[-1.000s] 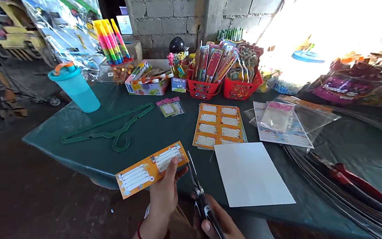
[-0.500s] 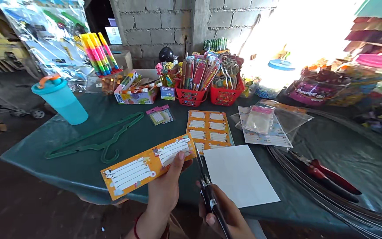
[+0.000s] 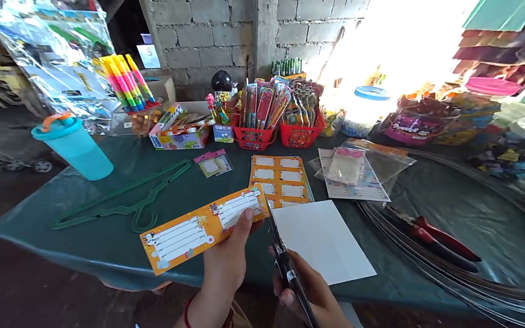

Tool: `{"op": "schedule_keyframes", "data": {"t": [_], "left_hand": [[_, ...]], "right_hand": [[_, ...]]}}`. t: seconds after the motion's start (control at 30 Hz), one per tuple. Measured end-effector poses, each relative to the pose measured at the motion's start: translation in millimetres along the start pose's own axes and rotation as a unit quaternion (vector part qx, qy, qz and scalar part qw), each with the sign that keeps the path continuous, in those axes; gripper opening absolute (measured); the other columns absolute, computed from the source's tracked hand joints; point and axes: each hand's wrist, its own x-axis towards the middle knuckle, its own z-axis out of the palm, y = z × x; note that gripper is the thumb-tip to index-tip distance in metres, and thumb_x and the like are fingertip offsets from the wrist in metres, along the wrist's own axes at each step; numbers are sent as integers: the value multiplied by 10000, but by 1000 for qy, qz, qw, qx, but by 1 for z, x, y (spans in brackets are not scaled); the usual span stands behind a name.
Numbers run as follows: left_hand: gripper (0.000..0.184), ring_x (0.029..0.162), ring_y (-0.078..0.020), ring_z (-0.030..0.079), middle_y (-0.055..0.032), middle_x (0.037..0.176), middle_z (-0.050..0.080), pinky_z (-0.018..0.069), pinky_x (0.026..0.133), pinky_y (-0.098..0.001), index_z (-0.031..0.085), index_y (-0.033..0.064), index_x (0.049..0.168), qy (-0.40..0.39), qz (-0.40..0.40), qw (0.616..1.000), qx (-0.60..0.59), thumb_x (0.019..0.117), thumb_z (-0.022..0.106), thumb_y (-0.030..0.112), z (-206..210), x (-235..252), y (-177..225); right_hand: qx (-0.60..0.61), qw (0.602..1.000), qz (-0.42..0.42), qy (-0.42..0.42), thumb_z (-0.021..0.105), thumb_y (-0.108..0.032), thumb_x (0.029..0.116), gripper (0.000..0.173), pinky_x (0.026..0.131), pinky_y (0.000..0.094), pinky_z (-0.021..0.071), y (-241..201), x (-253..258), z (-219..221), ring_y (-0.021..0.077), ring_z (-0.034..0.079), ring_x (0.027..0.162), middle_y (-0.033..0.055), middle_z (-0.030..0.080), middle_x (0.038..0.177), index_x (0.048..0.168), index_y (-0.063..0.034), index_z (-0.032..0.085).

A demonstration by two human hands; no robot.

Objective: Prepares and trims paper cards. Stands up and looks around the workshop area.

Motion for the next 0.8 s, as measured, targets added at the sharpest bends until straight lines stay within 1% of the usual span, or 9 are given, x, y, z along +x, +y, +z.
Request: {"op": "schedule_keyframes", "data": {"t": [0.2, 0.43, 0.57, 0.8], "left_hand": [[179, 860, -191, 768, -97, 982, 767, 649, 770, -318, 649, 25, 1067, 3, -7, 1000, 2, 918, 650, -72, 0, 0, 0], [181, 875, -209, 768, -116, 999, 763, 652, 770, -332, 649, 19, 1077, -2, -7, 1000, -5, 912, 687, -44, -2, 1, -3], [177, 884, -205, 768, -119, 1002, 763, 651, 772, -328, 645, 16, 1079, -8, -6, 1000, -4, 917, 676, -50, -3, 1, -4], [181, 886, -204, 769, -101, 1001, 768, 652, 777, -327, 639, 25, 1082, -4, -12, 1000, 7, 922, 664, -57, -3, 1, -5]], "right_hand": [[4, 1000, 4, 1, 589, -473, 995, 718, 671, 143, 504, -1, 1, 0, -52, 577, 752, -49, 645, 883, 1421, 83, 433], [5, 1000, 1, 1, 588, -475, 996, 701, 676, 141, 499, 1, 2, -1, -49, 572, 755, -50, 641, 879, 1420, 64, 442], [5, 1000, 4, 2, 586, -469, 998, 702, 672, 139, 495, 2, 3, -1, -53, 566, 751, -52, 635, 876, 1426, 67, 433], [-7, 1000, 3, -1, 582, -468, 1001, 712, 690, 143, 500, 2, 3, -2, -50, 574, 769, -41, 641, 884, 1418, 89, 430]]}}
